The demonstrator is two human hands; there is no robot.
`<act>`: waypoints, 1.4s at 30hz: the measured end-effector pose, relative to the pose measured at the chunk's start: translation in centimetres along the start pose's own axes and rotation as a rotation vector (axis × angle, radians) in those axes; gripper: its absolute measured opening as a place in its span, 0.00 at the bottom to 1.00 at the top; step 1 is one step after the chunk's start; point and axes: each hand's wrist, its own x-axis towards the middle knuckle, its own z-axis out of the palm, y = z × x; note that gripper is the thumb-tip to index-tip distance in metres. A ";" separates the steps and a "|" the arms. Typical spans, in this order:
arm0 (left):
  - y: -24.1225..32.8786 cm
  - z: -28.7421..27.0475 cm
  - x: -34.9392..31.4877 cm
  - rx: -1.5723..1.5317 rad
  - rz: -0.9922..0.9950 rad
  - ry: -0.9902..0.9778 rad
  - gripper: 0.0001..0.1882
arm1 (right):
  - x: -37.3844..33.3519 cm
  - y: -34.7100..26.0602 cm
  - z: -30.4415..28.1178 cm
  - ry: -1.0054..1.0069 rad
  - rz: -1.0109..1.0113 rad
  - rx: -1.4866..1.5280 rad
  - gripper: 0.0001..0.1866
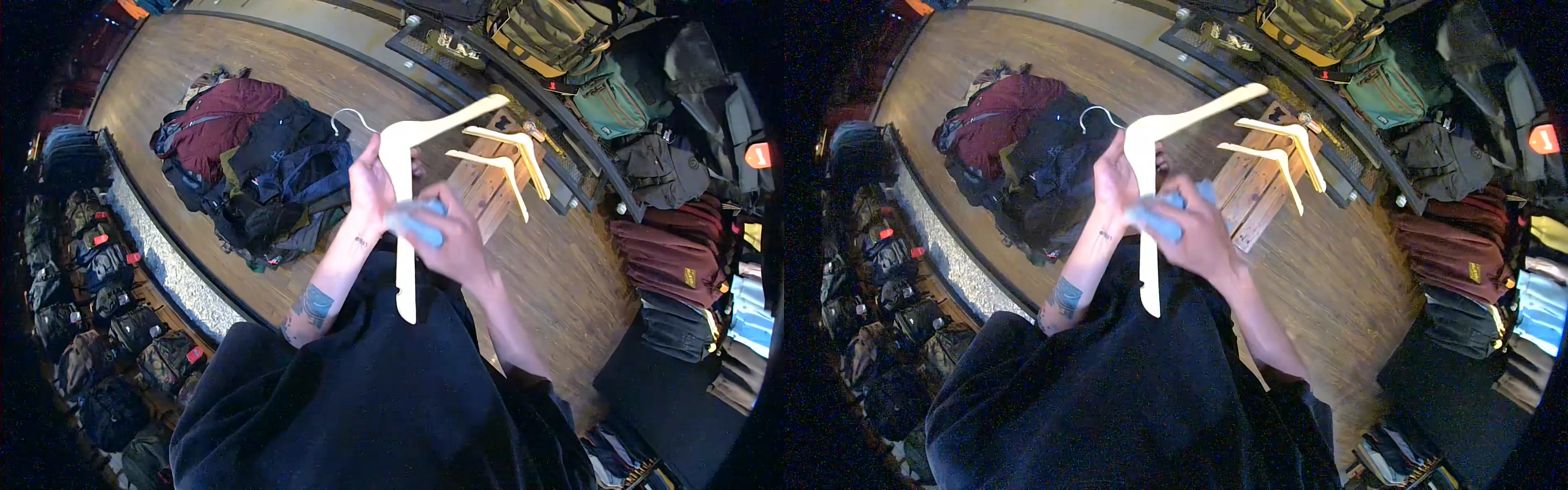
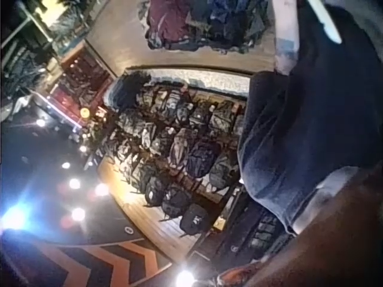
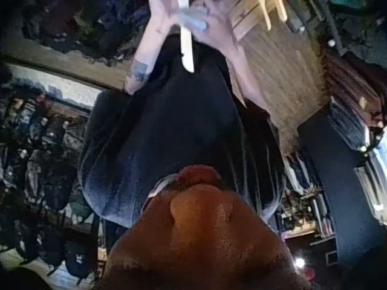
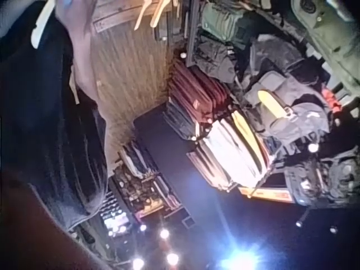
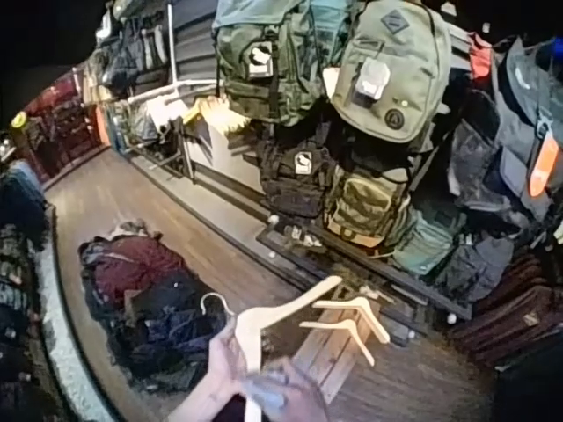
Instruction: Wiping down wooden clothes hangers with a white cloth in a retail setting.
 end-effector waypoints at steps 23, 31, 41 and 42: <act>-0.5 3.2 -1.1 0.021 -0.021 0.019 0.26 | 6.6 1.6 0.1 0.373 -0.030 -0.160 0.15; 1.5 2.6 -1.5 0.087 0.019 0.166 0.26 | 2.6 -0.2 0.7 0.023 -0.071 0.067 0.16; 3.8 1.3 -1.0 0.127 0.131 0.233 0.26 | -4.0 -2.7 0.5 -0.269 -0.170 0.231 0.27; 3.7 1.3 -1.0 0.117 0.134 0.258 0.26 | -3.7 -2.2 0.9 -0.217 -0.160 0.234 0.26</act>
